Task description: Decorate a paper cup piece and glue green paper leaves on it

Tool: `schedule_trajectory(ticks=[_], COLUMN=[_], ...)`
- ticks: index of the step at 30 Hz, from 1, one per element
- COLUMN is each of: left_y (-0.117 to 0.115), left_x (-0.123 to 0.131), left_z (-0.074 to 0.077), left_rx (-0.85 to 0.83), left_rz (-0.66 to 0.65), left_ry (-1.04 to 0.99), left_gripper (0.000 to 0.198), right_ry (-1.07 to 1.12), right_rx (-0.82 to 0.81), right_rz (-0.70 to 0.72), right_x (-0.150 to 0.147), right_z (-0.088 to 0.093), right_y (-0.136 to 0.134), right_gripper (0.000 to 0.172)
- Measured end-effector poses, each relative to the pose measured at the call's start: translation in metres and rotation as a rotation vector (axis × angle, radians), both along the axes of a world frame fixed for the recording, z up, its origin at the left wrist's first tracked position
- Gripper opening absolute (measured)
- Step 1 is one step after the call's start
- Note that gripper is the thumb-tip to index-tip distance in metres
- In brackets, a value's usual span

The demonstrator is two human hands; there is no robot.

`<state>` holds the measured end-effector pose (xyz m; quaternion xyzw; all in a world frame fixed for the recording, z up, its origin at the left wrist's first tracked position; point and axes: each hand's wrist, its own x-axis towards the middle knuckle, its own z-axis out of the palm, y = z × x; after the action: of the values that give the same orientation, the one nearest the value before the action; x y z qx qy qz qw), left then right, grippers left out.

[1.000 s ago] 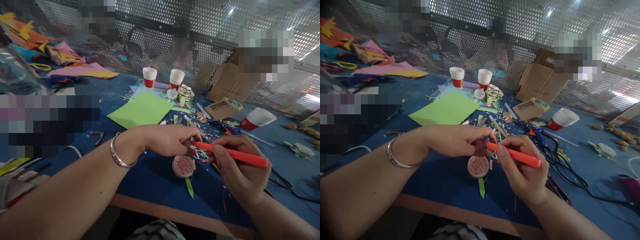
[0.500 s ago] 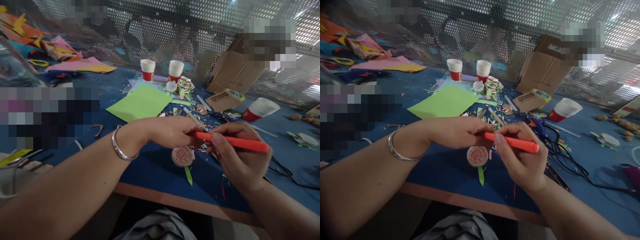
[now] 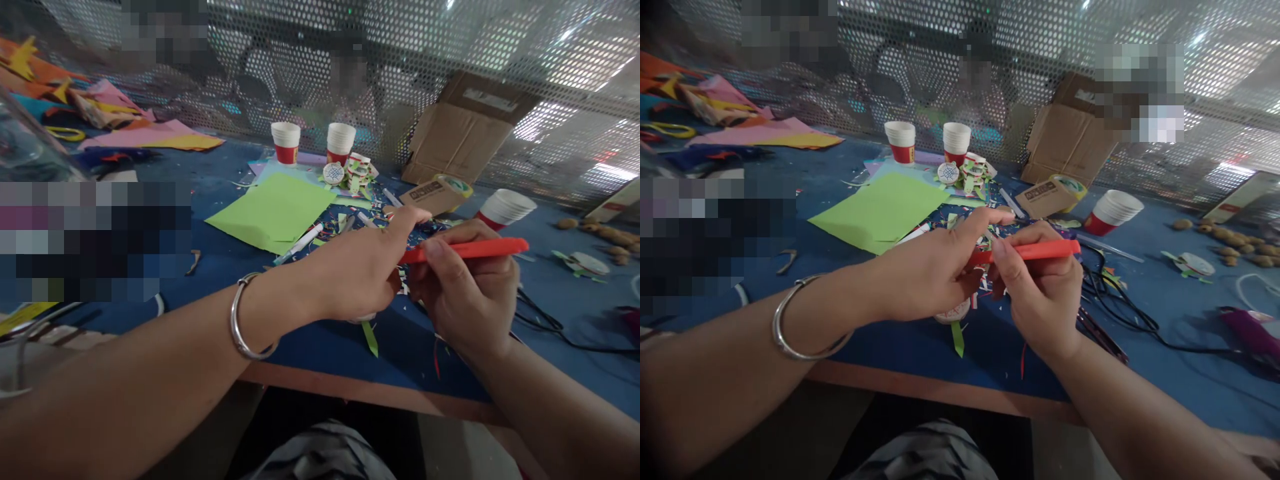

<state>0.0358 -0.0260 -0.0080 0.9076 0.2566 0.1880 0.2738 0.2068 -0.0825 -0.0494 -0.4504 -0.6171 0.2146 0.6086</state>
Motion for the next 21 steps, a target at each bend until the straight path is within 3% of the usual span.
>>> schedule_trajectory(ticks=[3, 6, 10, 13, 18, 21], left_y=[0.002, 0.006, 0.008, 0.008, 0.011, 0.011], left_x=[0.001, 0.004, 0.009, 0.011, 0.008, 0.009], left_z=[-0.004, -0.004, -0.001, 0.001, -0.001, 0.000], left_rx=[-0.181, -0.451, -0.700, -0.751, -0.728, -0.703], left_rz=[-0.051, -0.052, 0.098, 0.175, 0.118, 0.168], left_ry=[-0.193, -0.408, -0.659, -0.708, -0.604, -0.595], left_gripper=[0.078, 0.069, 0.045, 0.043, 0.041, 0.034], right_ry=[0.212, 0.298, 0.357, 0.383, 0.437, 0.398], right_rx=[-0.008, -0.020, -0.030, -0.069, -0.140, -0.159], right_rz=[0.006, 0.053, 0.141, 0.180, 0.230, 0.240], right_x=[-0.004, -0.006, -0.007, -0.008, -0.008, -0.009], right_z=[0.001, 0.003, 0.007, 0.009, 0.011, 0.011], right_y=[0.004, 0.006, 0.006, 0.005, 0.006, 0.005], right_gripper=[0.015, 0.014, 0.013, 0.010, 0.011, 0.008])
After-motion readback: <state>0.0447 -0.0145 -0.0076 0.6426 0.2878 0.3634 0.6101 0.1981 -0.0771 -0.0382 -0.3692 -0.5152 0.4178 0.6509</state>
